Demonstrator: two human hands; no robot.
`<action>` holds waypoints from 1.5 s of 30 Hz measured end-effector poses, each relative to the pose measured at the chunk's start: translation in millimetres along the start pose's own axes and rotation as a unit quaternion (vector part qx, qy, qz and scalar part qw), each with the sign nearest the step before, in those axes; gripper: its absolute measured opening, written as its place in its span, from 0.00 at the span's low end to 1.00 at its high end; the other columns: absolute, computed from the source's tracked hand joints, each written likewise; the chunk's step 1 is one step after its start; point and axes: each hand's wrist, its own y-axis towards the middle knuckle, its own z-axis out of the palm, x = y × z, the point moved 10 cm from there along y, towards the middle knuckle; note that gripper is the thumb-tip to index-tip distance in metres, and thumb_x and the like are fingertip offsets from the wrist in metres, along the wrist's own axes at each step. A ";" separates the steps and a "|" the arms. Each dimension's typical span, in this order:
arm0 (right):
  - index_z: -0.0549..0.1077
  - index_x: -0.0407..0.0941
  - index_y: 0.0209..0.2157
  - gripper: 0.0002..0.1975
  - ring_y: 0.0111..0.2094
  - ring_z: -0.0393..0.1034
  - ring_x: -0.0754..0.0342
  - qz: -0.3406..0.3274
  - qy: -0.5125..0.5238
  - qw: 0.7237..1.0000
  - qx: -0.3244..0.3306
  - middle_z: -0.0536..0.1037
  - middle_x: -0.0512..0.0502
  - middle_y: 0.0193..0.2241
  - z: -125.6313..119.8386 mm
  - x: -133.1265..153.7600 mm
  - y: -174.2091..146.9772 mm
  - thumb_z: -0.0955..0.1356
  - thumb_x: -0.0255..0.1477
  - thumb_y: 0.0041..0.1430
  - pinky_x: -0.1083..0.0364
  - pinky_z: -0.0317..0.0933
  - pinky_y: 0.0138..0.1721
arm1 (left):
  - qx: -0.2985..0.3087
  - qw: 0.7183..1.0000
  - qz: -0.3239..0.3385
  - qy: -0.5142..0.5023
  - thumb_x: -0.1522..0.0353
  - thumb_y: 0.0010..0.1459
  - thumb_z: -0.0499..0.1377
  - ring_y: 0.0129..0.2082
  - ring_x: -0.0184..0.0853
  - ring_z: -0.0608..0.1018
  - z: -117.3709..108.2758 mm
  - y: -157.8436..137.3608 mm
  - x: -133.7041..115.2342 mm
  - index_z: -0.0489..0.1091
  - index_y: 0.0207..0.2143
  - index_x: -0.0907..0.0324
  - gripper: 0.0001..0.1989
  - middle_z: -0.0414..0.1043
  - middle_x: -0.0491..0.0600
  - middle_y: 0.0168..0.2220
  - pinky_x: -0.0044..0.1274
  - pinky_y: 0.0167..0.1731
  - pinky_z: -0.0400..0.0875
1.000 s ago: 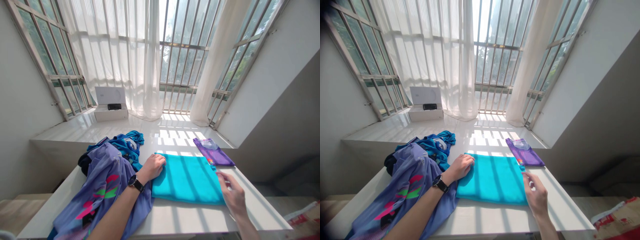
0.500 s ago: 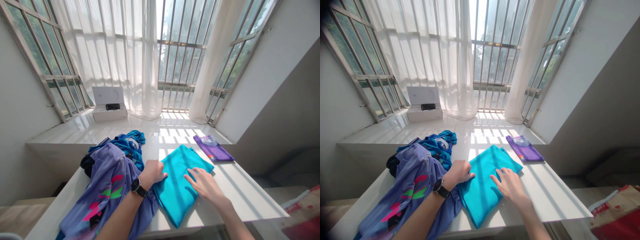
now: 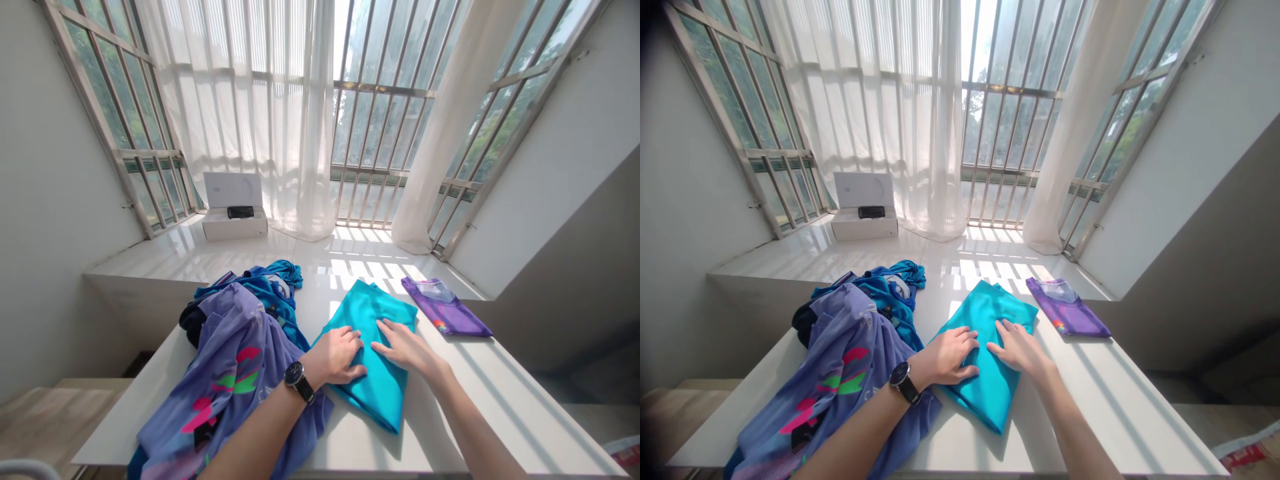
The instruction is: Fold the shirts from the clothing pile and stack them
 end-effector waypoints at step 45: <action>0.66 0.45 0.66 0.30 0.70 0.53 0.36 -0.193 0.114 0.970 -0.098 0.61 0.33 0.69 12.6 86.6 -41.2 0.64 0.45 0.69 0.32 0.54 0.67 | 0.070 0.983 -0.154 -0.072 0.76 0.46 0.66 0.43 0.42 0.77 -28.8 -37.9 82.9 0.78 0.38 0.60 0.14 0.74 0.53 0.44 0.26 0.45 0.73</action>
